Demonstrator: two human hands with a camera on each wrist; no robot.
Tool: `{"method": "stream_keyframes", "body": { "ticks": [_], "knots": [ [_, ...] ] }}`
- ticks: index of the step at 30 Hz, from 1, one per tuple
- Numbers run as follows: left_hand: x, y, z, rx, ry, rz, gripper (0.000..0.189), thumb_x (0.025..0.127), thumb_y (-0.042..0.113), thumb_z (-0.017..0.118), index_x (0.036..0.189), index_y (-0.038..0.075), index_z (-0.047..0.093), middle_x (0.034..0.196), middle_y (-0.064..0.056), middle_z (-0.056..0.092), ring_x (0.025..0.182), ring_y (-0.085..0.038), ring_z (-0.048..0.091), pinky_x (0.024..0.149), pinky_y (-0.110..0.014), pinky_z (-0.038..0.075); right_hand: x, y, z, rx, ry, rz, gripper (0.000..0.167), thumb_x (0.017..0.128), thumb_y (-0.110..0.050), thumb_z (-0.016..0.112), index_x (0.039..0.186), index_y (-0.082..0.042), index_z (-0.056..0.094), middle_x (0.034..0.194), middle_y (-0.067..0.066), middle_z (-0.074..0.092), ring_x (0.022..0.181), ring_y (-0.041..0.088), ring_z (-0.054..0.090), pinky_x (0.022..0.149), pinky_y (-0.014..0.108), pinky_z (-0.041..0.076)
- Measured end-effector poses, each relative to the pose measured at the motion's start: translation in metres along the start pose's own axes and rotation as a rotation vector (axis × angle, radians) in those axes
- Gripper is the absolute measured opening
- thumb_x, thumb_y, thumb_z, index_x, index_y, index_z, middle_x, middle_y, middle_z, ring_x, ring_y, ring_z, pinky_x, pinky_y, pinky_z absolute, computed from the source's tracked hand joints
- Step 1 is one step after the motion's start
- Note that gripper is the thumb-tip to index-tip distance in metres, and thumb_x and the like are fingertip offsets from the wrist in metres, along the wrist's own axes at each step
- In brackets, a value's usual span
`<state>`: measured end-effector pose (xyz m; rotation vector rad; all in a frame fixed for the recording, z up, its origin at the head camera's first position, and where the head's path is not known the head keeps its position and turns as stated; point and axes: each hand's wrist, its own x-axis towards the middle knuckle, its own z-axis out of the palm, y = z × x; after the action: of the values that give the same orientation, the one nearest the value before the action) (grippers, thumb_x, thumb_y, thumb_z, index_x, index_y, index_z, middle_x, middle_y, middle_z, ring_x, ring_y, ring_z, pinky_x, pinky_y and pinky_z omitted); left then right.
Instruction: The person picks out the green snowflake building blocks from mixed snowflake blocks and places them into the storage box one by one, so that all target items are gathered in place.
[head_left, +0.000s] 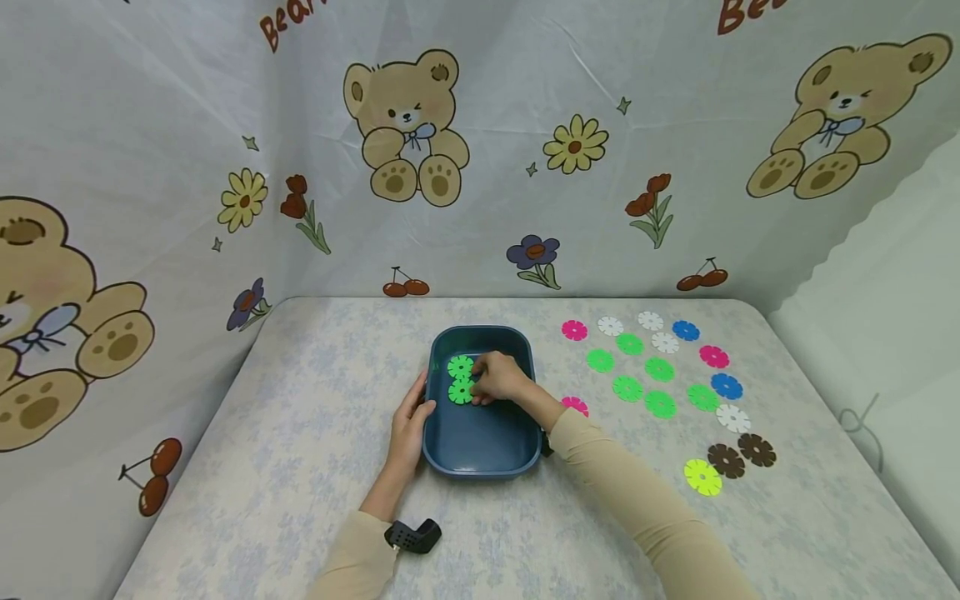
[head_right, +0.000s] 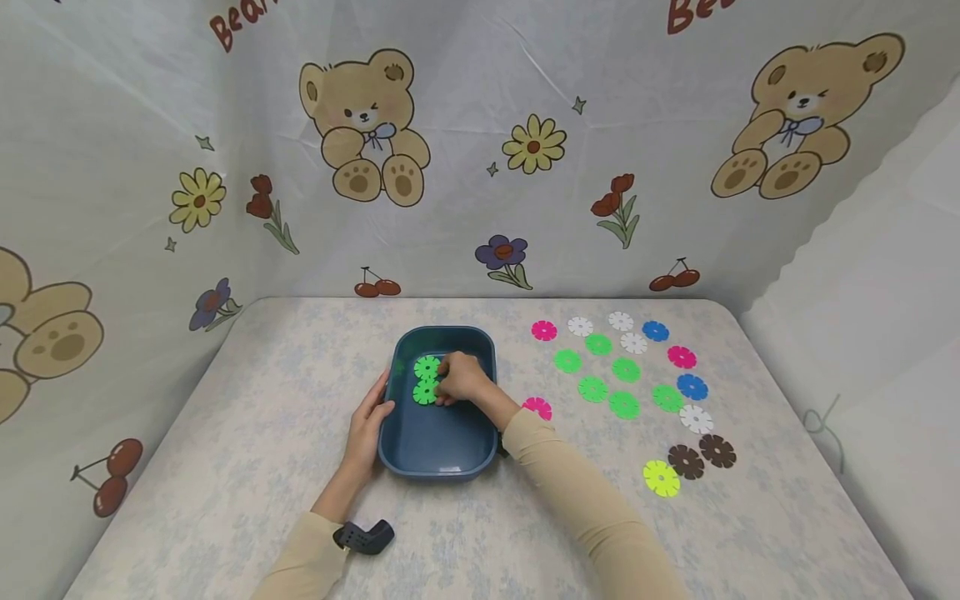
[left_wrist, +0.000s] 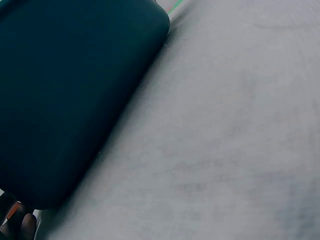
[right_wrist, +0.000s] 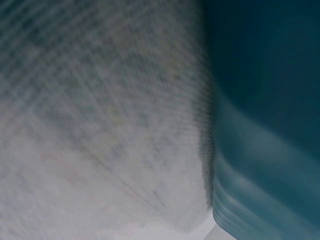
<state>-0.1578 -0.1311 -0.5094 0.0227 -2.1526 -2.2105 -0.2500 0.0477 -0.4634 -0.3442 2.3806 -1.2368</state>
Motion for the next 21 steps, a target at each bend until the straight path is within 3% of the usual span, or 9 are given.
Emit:
{"method": "stream_keyframes", "body": {
  "ticks": [3,10,21],
  "knots": [
    [0.0002,-0.0003,-0.0001,-0.007,0.000,-0.002,0.053,0.103,0.011,0.043,0.154,0.014,0.032,0.160,-0.003,0.029,0.145,-0.023,0.031,0.109,-0.024,0.030,-0.0008,-0.0009,0.0001,-0.001,0.000,0.005,0.043,0.089,-0.001,0.068,0.129,0.008,0.055,0.075,0.014,0.073,0.063,0.020,0.071,0.061,0.031,0.058],
    [0.0005,-0.0002,0.0000,-0.012,0.000,0.012,0.053,0.102,0.009,0.043,0.154,0.013,0.032,0.161,-0.005,0.028,0.146,-0.025,0.029,0.117,-0.049,0.022,-0.0021,-0.0027,0.0010,0.002,0.004,0.020,0.042,0.088,-0.001,0.069,0.126,0.007,0.056,0.074,0.014,0.073,0.063,0.021,0.071,0.061,0.031,0.058],
    [0.0005,-0.0014,-0.0005,-0.019,-0.003,0.010,0.053,0.102,0.008,0.042,0.154,0.014,0.032,0.161,-0.005,0.027,0.147,-0.027,0.026,0.118,-0.050,0.021,-0.0013,-0.0015,0.0029,-0.002,0.013,0.013,0.043,0.087,-0.001,0.070,0.126,0.008,0.056,0.074,0.015,0.072,0.066,0.024,0.072,0.062,0.032,0.058]
  ]
}}
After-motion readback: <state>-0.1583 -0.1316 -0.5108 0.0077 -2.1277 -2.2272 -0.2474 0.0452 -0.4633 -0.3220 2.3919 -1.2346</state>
